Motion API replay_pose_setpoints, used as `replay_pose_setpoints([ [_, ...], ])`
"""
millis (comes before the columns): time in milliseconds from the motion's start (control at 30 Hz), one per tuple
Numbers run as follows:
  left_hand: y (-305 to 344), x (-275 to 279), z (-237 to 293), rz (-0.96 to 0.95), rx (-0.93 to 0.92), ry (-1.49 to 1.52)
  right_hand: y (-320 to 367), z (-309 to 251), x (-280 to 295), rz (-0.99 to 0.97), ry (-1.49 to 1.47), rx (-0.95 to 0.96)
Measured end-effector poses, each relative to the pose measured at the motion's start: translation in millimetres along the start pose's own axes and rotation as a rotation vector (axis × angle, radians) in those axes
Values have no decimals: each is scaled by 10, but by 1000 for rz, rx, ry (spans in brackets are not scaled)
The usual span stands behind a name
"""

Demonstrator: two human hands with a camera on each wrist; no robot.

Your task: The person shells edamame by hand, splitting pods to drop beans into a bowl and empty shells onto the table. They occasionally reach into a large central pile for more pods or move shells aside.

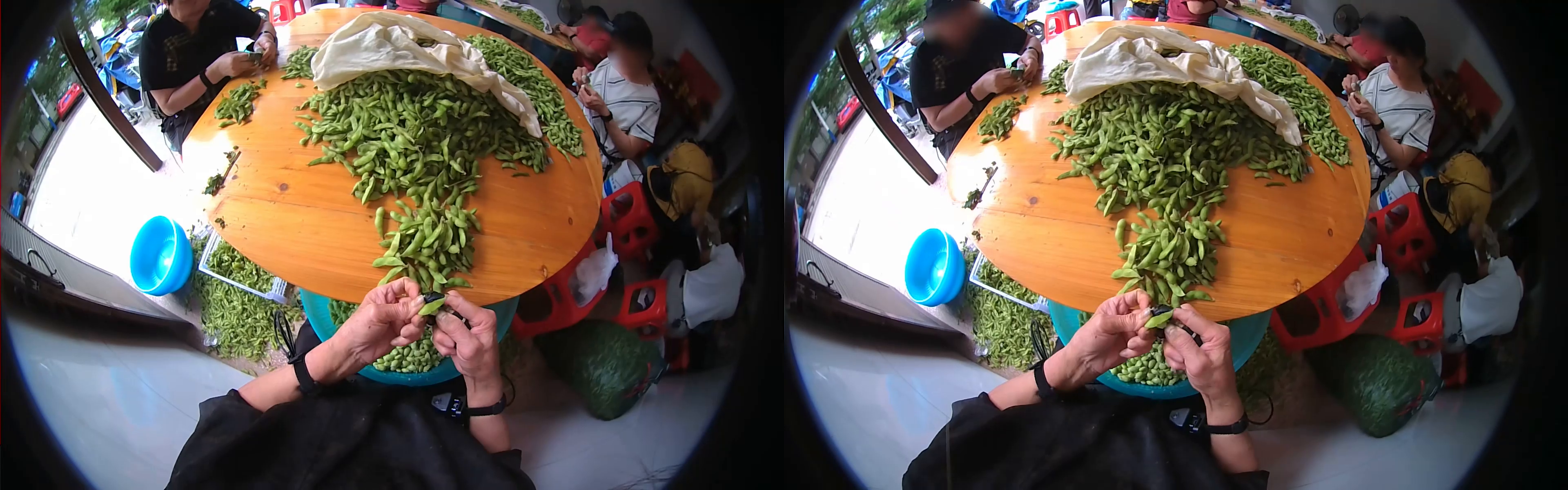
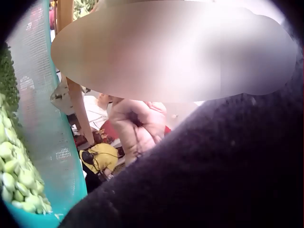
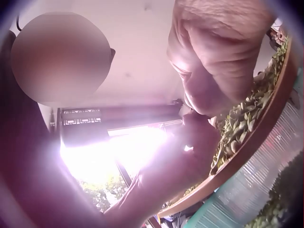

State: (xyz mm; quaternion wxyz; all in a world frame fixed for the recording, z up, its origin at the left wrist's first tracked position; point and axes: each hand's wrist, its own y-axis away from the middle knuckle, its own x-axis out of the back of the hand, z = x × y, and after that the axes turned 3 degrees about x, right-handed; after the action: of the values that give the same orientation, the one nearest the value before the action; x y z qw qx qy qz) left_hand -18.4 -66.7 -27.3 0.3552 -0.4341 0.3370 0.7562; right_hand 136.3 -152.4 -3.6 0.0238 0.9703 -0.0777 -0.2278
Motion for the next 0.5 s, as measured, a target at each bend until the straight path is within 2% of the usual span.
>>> replay_pose_setpoints([
  [100,-12,-25,2,-34,12,-47,39,-7,-32,55,56,30],
  [167,-2,-87,12,-9,-144,-428,71,7,-31,103,117,58],
  [200,11,-126,29,-9,-145,-429,76,27,-13,101,397,152],
  [233,32,-159,52,37,-239,-853,79,51,6,99,677,245],
  [267,50,-166,65,86,-332,-1276,85,78,32,99,675,246],
  [333,31,-72,34,83,-303,-1335,102,131,84,42,705,297],
  [367,32,-60,-4,76,-416,-1435,104,139,82,43,703,293],
  [433,-2,13,-119,46,-632,-1541,97,129,46,103,932,423],
  [500,-26,47,-216,60,-682,-1547,114,95,-45,135,1033,471],
])
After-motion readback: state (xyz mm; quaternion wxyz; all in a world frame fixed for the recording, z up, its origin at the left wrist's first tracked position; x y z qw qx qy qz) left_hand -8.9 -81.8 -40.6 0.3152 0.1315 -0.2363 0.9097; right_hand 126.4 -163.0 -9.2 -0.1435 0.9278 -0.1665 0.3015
